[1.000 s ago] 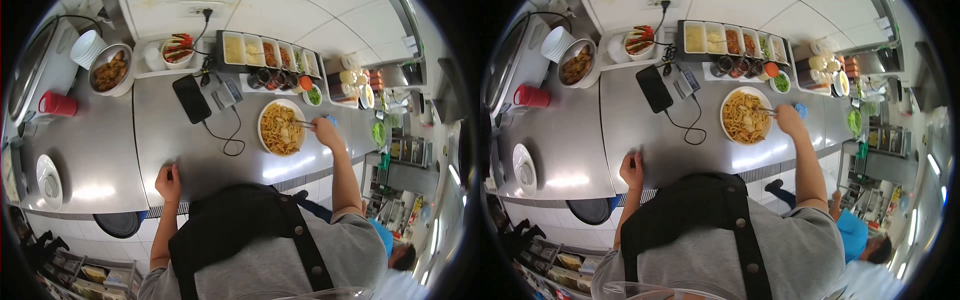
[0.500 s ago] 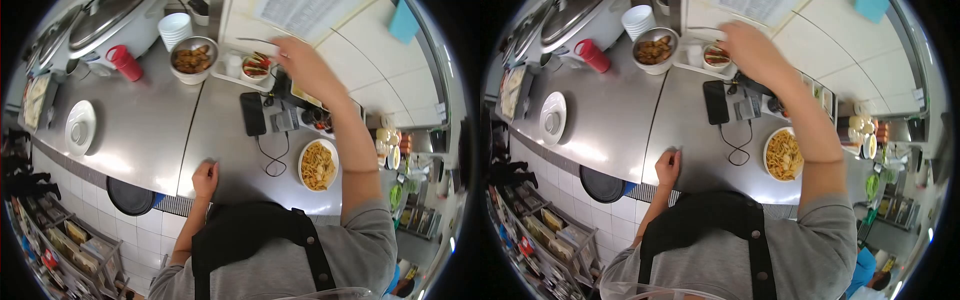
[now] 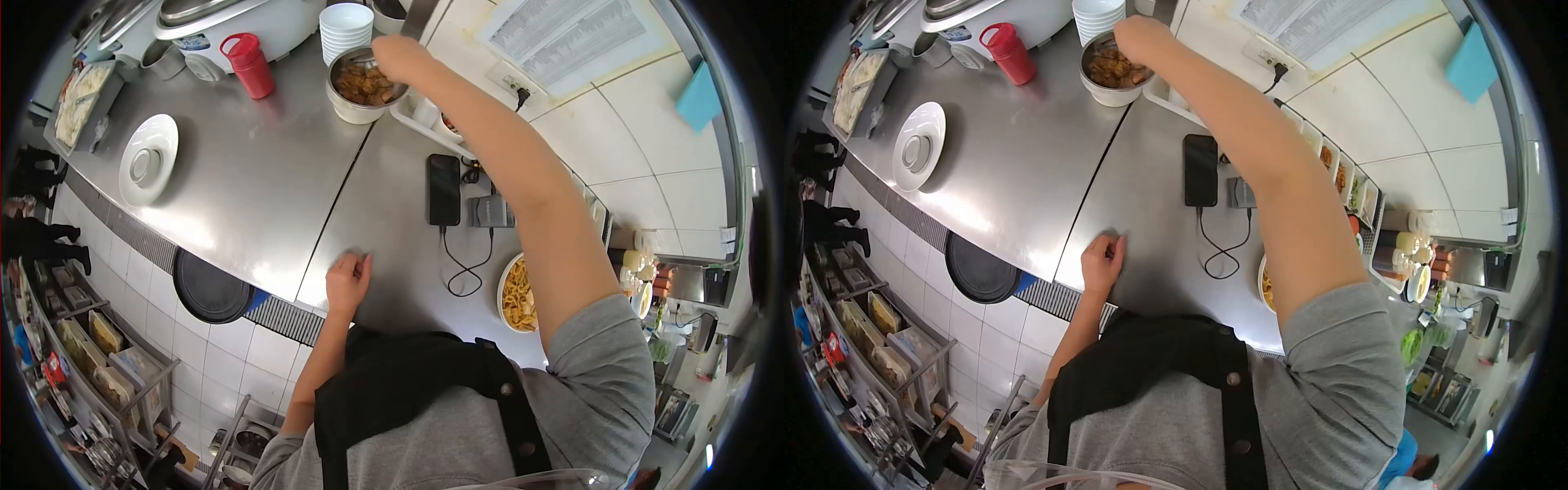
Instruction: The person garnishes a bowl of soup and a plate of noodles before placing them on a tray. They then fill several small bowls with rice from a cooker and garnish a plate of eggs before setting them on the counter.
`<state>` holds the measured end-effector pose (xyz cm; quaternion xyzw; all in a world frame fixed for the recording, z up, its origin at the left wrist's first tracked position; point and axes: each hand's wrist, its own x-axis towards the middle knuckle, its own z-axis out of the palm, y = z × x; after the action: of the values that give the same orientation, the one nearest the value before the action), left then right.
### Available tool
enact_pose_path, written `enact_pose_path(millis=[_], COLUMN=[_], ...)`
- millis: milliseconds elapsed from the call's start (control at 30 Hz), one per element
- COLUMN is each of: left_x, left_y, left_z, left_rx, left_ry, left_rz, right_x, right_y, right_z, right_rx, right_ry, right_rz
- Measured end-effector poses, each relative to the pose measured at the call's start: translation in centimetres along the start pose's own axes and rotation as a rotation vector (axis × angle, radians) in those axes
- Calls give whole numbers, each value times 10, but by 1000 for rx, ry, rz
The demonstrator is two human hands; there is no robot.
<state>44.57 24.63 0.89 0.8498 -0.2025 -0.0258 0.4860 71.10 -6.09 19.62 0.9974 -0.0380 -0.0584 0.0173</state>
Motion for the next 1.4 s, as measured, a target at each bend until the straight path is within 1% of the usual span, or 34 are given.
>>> enact_pose_path(millis=[33, 133, 167, 233, 300, 367, 433, 500, 567, 667, 767, 867, 967, 1067, 1100, 1133, 1167, 1200, 1233, 1267, 1333, 1400], left_x=[-1, -2, -3, -2, -2, -3, -3, -2, 0, 0, -2, -3, -3, -5, -6, -4, -4, -4, -3, -3, -2, -3], left_y=[-1, -7, -10, -8, -4, -8, -6, -5, 2, 1, -2, -2, -8, -7, -8, 0, -2, -1, 2, 5, 11, 9], left_z=[1, 3, 5, 3, 2, 4, 7, 11, 9, 11, 10, 8, 4, 6, 9, 9, 11, 10, 8, 7, 3, 3], left_rx=[1, -19, -34, -49, -80, -74, -54, -6, 63, 74, 87, 71, 19, -25, -18, 1, 10, 64, 64, 38, 46, 50], left_ry=[0, 13, 14, 7, -21, -53, -83, -107, -129, -150, -182, -207, -213, -176, -175, -164, -139, -124, -115, -110, -117, -86], left_rz=[-5, 11, 21, 0, -26, -37, -37, 13, 83, 99, 102, 103, 98, 56, 19, 48, 90, 85, 97, 57, 33, 52], right_x=[-5, -31, -53, -125, -220, -317, -406, -503, -584, -635, -632, -623, -608, -595, -581, -560, -532, -501, -463, -424, -339, -246], right_y=[5, 43, 58, 83, 111, 128, 131, 161, 159, 141, 132, 133, 139, 149, 150, 146, 138, 132, 120, 100, 60, 33], right_z=[-5, -10, -17, -48, -70, -80, -74, -14, 36, 72, 100, 126, 107, 70, 49, 24, 1, -21, -41, -54, -61, -40], right_rx=[-5, 199, 299, 380, 345, 393, 451, 400, 550, 644, 594, 410, 366, 260, 229, 205, 210, 219, 280, 341, 413, 309], right_ry=[-6, 219, 197, 216, 212, 116, 67, 8, -110, -351, -408, -273, -447, -639, -560, -479, -350, -222, -82, 54, 260, 255], right_rz=[18, -90, -67, -89, -24, 168, 508, 648, 865, 1017, 969, 919, 864, 809, 830, 842, 769, 694, 572, 455, 201, -47])
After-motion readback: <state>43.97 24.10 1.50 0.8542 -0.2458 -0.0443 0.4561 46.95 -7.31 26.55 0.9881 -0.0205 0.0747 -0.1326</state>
